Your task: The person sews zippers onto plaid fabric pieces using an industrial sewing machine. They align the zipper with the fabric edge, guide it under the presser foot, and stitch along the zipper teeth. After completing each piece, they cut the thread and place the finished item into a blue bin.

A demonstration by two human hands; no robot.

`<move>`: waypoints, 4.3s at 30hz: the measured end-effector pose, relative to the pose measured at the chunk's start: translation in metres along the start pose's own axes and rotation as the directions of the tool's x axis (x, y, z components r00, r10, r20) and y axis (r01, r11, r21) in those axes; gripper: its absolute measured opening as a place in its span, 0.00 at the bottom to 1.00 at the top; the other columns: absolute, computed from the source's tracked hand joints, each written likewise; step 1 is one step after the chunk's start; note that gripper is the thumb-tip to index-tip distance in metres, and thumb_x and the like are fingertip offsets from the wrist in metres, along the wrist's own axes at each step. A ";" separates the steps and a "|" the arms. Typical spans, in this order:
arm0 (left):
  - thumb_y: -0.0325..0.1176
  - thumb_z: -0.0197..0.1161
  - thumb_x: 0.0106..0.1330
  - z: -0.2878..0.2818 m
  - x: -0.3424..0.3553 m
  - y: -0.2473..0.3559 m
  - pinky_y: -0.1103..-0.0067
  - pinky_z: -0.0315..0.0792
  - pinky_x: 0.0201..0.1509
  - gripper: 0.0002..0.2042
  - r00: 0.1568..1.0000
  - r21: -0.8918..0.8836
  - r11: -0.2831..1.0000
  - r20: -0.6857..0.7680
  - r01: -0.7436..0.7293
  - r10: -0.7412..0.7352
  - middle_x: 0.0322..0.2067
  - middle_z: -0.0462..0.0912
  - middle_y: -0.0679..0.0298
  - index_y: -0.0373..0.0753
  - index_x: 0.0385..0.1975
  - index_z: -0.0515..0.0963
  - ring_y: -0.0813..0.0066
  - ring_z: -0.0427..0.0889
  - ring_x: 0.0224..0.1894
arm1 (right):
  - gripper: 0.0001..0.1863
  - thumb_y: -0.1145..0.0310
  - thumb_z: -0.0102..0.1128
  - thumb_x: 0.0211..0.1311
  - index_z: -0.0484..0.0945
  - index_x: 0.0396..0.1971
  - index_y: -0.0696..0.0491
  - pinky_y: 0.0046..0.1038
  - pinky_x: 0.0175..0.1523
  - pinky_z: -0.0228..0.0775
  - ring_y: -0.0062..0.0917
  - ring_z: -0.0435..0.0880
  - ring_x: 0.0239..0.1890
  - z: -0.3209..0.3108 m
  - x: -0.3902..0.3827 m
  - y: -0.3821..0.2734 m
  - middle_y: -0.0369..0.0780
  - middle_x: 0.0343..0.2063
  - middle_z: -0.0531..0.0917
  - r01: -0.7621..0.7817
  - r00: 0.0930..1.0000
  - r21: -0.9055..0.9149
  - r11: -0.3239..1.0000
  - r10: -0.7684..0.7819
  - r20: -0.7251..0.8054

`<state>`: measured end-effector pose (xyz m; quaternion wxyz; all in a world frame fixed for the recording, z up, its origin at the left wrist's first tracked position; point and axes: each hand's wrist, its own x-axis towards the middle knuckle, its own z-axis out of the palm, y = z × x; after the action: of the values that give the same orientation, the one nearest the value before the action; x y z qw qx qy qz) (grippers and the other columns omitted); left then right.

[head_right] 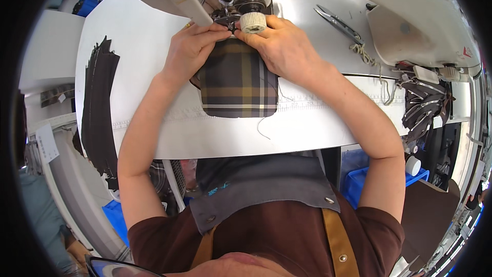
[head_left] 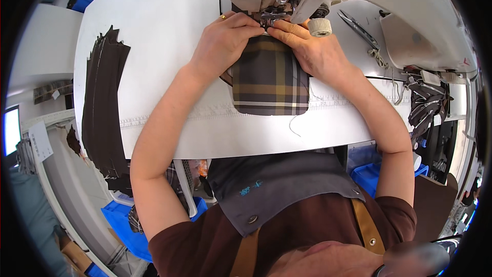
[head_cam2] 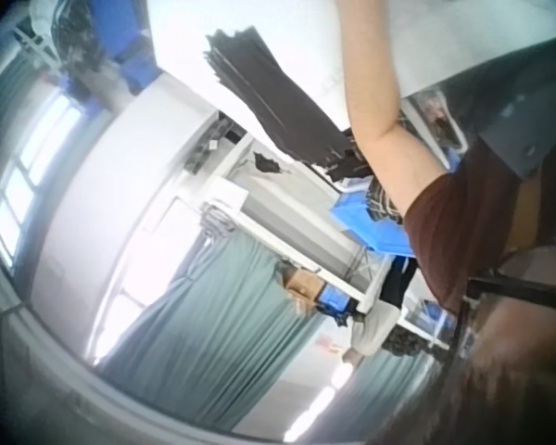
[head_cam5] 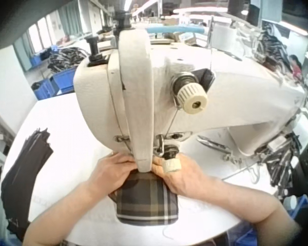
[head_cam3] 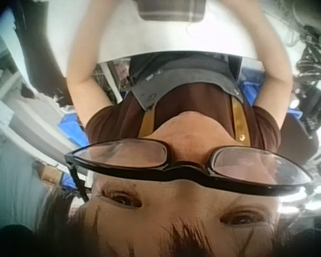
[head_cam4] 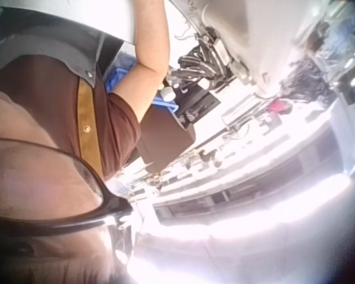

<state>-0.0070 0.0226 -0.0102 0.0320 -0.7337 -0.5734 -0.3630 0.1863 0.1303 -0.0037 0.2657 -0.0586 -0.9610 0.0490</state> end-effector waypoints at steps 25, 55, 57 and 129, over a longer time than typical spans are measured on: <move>0.19 0.58 0.52 -0.009 0.001 0.003 0.70 0.71 0.47 0.12 0.994 -0.041 0.999 0.105 0.031 -0.027 0.37 0.82 0.60 0.38 0.36 0.81 0.58 0.79 0.41 | 0.11 0.72 0.54 0.51 0.80 0.36 0.55 0.31 0.52 0.68 0.31 0.76 0.47 0.011 -0.002 0.010 0.37 0.43 0.80 0.069 0.993 0.117 0.991 -0.057 -0.101; 0.23 0.58 0.60 -0.074 -0.100 0.116 0.57 0.50 0.67 0.03 0.837 -0.431 0.744 0.447 0.511 -0.316 0.46 0.81 0.54 0.34 0.32 0.75 0.61 0.79 0.52 | 0.13 0.70 0.56 0.58 0.76 0.41 0.58 0.35 0.51 0.70 0.41 0.77 0.46 -0.046 -0.094 0.069 0.44 0.42 0.80 -0.390 0.915 -0.273 0.879 0.336 -0.225; 0.23 0.58 0.60 -0.080 -0.120 0.127 0.57 0.50 0.67 0.03 0.829 -0.464 0.710 0.463 0.529 -0.315 0.46 0.81 0.53 0.34 0.32 0.75 0.60 0.78 0.52 | 0.11 0.72 0.54 0.60 0.76 0.42 0.56 0.35 0.46 0.72 0.39 0.78 0.43 -0.054 -0.097 0.074 0.44 0.39 0.81 -0.327 0.941 -0.306 0.894 0.278 -0.195; 0.45 0.72 0.43 -0.134 -0.390 0.020 0.49 0.59 0.58 0.39 0.258 0.519 -0.005 -0.433 0.855 -0.864 0.64 0.56 0.50 0.39 0.58 0.66 0.49 0.54 0.67 | 0.18 0.63 0.46 0.69 0.76 0.48 0.61 0.37 0.62 0.59 0.43 0.72 0.55 -0.049 -0.113 0.128 0.49 0.49 0.77 -0.176 0.973 -0.257 0.950 0.207 0.099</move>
<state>-0.0873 -0.3653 -0.1263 0.0642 -0.1589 -0.9832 -0.0631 0.3191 0.2444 -0.0351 0.1901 -0.1808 -0.9641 -0.0416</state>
